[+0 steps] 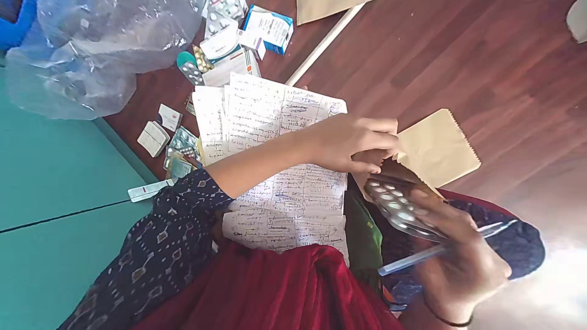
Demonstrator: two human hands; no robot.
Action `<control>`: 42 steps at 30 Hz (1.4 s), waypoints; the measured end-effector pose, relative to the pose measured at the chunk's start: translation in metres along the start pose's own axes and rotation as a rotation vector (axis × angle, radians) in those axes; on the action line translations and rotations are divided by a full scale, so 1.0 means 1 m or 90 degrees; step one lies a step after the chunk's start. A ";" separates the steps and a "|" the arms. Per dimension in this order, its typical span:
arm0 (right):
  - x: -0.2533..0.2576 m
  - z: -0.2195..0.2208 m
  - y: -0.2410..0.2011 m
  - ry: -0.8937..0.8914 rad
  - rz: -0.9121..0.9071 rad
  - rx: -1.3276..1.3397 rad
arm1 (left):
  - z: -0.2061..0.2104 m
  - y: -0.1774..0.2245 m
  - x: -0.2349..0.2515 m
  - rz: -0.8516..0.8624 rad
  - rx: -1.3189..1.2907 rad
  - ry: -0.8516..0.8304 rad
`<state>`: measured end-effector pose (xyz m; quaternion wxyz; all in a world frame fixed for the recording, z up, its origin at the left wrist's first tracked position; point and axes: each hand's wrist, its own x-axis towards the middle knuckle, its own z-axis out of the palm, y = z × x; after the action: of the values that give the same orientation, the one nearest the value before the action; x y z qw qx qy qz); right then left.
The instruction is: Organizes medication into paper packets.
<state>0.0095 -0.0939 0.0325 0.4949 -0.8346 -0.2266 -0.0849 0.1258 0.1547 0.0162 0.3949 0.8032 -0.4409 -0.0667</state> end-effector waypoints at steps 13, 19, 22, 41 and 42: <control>0.020 0.023 0.016 0.019 0.027 -0.298 | 0.002 -0.005 -0.005 0.036 -0.032 0.014; 0.024 0.020 0.028 0.112 0.036 -0.393 | 0.001 -0.007 -0.005 0.030 -0.015 0.013; 0.021 0.019 0.040 0.118 0.102 -0.362 | 0.001 -0.007 -0.005 0.028 -0.003 0.023; 0.014 0.017 0.067 0.174 0.121 -0.174 | -0.005 0.001 -0.001 -0.003 -0.129 0.062; 0.014 0.016 0.067 0.174 0.123 -0.173 | -0.008 0.004 0.000 -0.002 -0.152 0.090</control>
<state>0.0513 -0.1029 -0.0230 0.4100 -0.8921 -0.0626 -0.1792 0.1269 0.1583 0.0248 0.5179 0.7537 -0.3997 -0.0629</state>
